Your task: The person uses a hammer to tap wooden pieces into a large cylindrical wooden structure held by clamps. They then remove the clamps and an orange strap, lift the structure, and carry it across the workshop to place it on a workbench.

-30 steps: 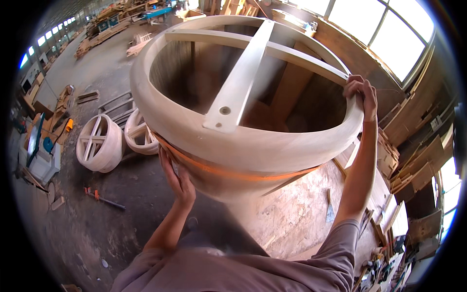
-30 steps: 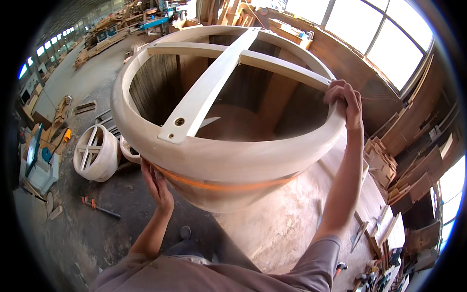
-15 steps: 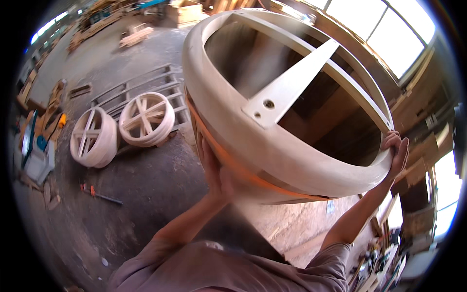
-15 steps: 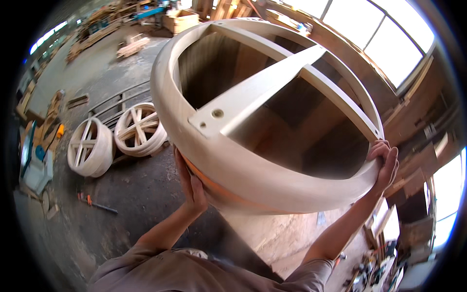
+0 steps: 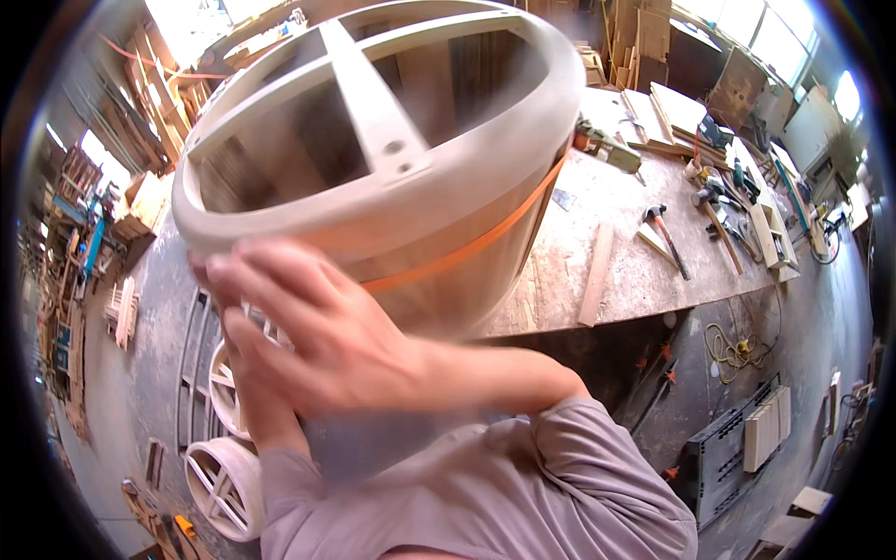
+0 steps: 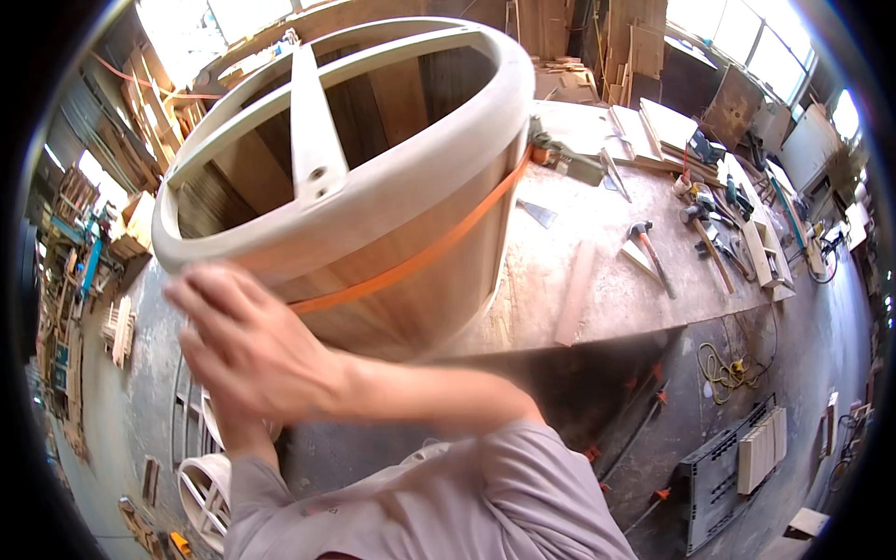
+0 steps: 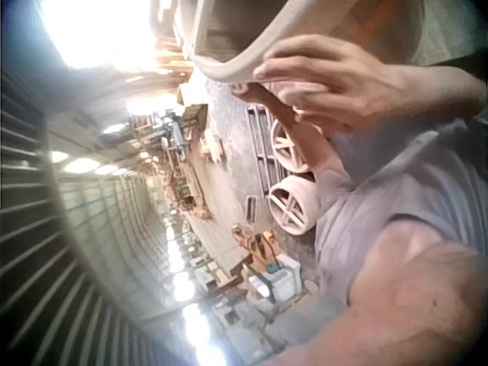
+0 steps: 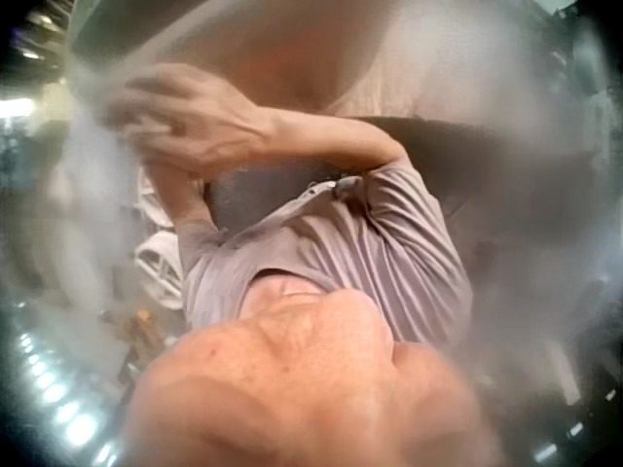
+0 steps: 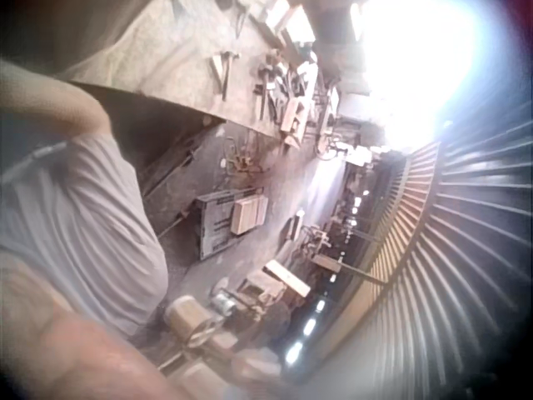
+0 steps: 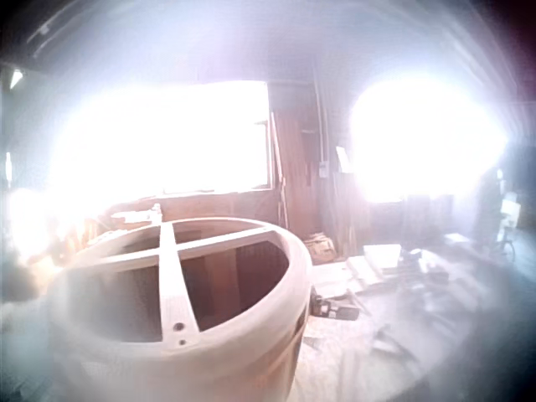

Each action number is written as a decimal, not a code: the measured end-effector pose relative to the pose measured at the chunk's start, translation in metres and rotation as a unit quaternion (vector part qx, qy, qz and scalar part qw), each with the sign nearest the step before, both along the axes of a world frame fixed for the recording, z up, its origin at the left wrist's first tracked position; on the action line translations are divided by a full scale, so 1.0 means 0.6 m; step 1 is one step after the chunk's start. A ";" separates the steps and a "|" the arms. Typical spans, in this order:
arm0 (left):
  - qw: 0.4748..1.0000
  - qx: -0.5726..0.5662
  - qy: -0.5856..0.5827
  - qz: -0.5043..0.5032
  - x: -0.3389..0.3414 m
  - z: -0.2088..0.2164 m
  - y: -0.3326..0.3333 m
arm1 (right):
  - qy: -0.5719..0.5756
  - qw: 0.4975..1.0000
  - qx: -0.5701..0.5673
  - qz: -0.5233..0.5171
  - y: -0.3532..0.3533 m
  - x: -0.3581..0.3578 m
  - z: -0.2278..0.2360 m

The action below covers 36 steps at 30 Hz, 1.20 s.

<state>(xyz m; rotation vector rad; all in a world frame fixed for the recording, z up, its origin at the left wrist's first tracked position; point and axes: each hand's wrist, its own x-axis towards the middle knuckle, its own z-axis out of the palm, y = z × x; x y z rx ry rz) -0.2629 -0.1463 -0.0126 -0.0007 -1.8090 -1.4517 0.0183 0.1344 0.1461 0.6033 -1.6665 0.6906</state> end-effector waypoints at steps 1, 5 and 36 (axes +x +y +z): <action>0.999 -0.009 0.028 0.029 0.043 0.024 -0.005 | 0.001 1.000 -0.021 -0.020 0.040 0.022 -0.007; 0.982 0.020 0.178 0.057 0.319 0.077 0.066 | -0.028 0.967 -0.181 -0.176 0.367 0.093 -0.089; 0.755 -0.608 0.238 0.062 0.356 0.364 0.508 | -0.416 0.841 -0.122 -0.323 0.946 0.346 -0.316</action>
